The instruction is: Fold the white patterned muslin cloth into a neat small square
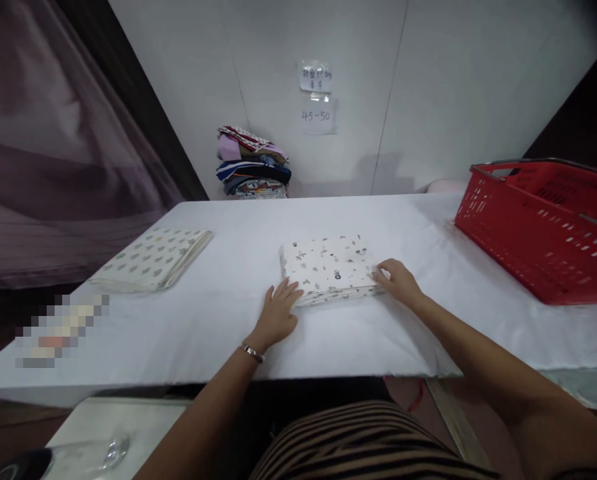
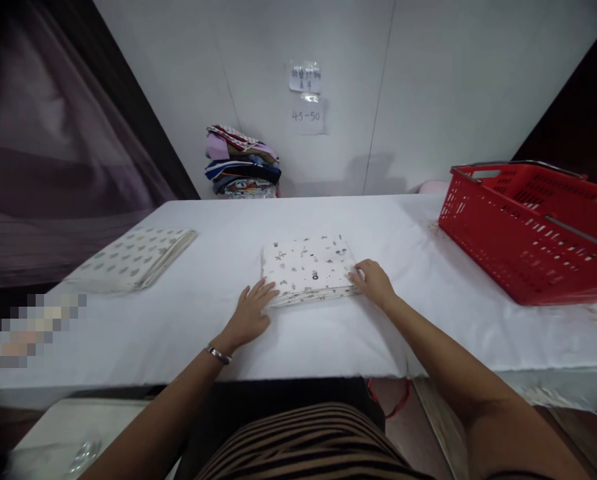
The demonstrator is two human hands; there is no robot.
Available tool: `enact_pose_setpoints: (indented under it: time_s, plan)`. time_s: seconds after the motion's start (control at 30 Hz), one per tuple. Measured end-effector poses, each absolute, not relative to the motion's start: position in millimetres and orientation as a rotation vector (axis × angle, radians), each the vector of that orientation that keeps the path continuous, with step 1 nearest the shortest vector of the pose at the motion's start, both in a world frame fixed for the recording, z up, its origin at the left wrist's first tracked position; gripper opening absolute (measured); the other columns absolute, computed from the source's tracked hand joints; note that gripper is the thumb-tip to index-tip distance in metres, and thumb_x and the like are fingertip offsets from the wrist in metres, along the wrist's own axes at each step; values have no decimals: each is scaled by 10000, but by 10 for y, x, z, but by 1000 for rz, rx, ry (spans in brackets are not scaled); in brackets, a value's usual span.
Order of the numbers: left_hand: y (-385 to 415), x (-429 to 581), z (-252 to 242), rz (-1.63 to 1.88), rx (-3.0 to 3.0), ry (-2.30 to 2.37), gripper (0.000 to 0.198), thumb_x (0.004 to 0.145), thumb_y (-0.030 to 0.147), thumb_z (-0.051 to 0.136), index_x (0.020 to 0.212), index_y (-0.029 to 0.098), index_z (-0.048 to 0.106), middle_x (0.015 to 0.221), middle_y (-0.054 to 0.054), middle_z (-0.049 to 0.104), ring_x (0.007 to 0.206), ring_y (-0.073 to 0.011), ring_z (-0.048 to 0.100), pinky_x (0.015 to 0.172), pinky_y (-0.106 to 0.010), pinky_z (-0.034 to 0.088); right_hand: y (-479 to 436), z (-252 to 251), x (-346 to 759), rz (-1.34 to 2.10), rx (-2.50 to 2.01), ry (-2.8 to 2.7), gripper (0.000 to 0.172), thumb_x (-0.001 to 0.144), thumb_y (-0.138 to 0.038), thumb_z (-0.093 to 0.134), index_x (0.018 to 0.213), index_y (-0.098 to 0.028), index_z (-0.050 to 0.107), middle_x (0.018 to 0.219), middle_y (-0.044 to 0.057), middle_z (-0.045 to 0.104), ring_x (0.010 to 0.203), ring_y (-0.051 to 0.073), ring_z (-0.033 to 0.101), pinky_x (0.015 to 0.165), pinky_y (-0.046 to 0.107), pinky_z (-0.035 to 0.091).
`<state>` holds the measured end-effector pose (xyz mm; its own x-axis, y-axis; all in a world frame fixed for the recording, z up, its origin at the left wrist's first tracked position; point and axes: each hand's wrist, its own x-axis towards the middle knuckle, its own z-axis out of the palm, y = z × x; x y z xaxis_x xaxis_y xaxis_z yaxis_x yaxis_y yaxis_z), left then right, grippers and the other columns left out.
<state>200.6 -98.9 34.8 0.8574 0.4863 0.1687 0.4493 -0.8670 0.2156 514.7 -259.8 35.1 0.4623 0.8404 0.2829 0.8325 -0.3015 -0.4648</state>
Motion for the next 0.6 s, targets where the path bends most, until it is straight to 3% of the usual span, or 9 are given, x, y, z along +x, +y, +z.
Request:
enact_pose_setpoints:
  time_s: [0.1,0.2,0.4,0.6]
  plan:
    - [-1071,2063,327,468,2790,754,399,806,238,511,1203,244,554,1324,-39,534,1321,-266,342,1104,-534,182,-2595,378,4995,-56,-1929,-1688,263,865,-394,490,999,-233,648,1118,93,613,1067,248,522,931,405,382]
    - [-1114,2176,352,616,2763,746,247,875,280,479,1075,258,622,1160,-31,623,1183,-224,467,1077,-494,233,-2545,355,4878,33,-1823,-1886,240,874,-351,494,1017,-260,663,1101,78,627,1050,239,534,934,425,381]
    - [-1162,2432,374,613,2825,611,190,870,210,502,991,247,645,1007,-36,636,998,-200,523,926,-404,365,-2427,312,4844,83,-1799,-1942,254,880,-282,482,1034,-247,680,1063,90,654,1014,243,560,903,421,404]
    - [-1154,2553,321,615,2835,607,194,874,209,504,1036,234,610,1040,-38,624,986,-198,528,881,-382,376,-2358,320,4869,182,-1905,-1824,272,872,-236,454,1040,-237,668,1046,64,669,997,226,574,898,384,427]
